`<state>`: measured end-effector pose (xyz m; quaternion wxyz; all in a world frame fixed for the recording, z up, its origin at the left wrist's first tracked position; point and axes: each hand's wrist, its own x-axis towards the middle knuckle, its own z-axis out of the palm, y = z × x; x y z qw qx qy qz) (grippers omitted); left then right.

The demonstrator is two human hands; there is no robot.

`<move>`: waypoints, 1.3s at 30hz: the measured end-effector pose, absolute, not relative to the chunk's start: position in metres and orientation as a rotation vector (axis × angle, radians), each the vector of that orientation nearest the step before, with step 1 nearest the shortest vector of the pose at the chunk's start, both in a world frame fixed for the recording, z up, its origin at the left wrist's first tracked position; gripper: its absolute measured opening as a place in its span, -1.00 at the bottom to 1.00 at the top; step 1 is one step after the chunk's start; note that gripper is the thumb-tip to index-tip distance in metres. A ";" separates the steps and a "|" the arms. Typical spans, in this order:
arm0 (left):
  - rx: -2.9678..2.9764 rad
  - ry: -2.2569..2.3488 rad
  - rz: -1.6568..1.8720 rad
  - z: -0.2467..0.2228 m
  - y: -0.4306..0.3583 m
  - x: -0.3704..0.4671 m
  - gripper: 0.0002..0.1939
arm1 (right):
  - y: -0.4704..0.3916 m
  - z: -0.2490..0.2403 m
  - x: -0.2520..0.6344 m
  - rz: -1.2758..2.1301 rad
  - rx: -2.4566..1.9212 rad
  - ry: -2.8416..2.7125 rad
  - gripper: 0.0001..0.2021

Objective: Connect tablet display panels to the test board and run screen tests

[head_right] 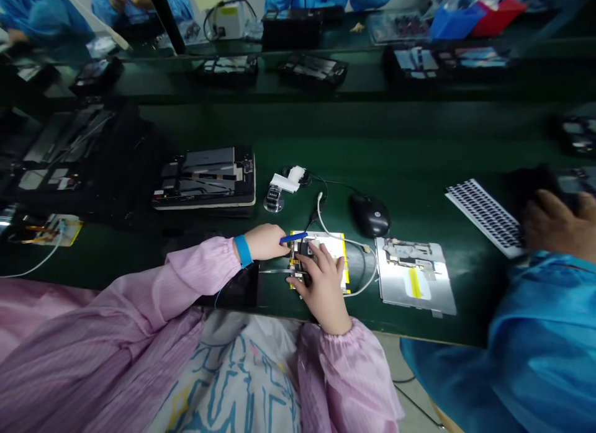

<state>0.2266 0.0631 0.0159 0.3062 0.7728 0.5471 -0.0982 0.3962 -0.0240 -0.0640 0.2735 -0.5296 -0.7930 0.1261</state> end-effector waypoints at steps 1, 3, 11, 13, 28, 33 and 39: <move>2.061 1.451 -0.284 0.015 0.063 0.228 -0.74 | -0.024 -0.064 0.397 0.338 -1.427 -2.130 -0.66; 2.103 1.462 -0.333 0.014 0.062 0.231 -0.72 | -0.024 -0.064 0.398 0.334 -1.425 -2.123 -0.67; 2.144 1.491 -0.420 0.015 0.058 0.238 -0.69 | -0.024 -0.065 0.397 0.356 -1.438 -2.088 -0.65; 2.146 1.491 -0.423 0.016 0.059 0.238 -0.70 | -0.024 -0.065 0.396 0.356 -1.439 -2.080 -0.65; 2.143 1.487 -0.388 0.012 0.058 0.239 -0.70 | -0.026 -0.063 0.393 0.328 -1.477 -2.098 -0.64; 2.175 1.470 -0.365 0.011 0.055 0.240 -0.71 | -0.026 -0.062 0.393 0.277 -1.495 -2.178 -0.65; 2.171 1.468 -0.359 0.010 0.054 0.239 -0.73 | -0.028 -0.055 0.389 0.146 -1.541 -2.340 -0.62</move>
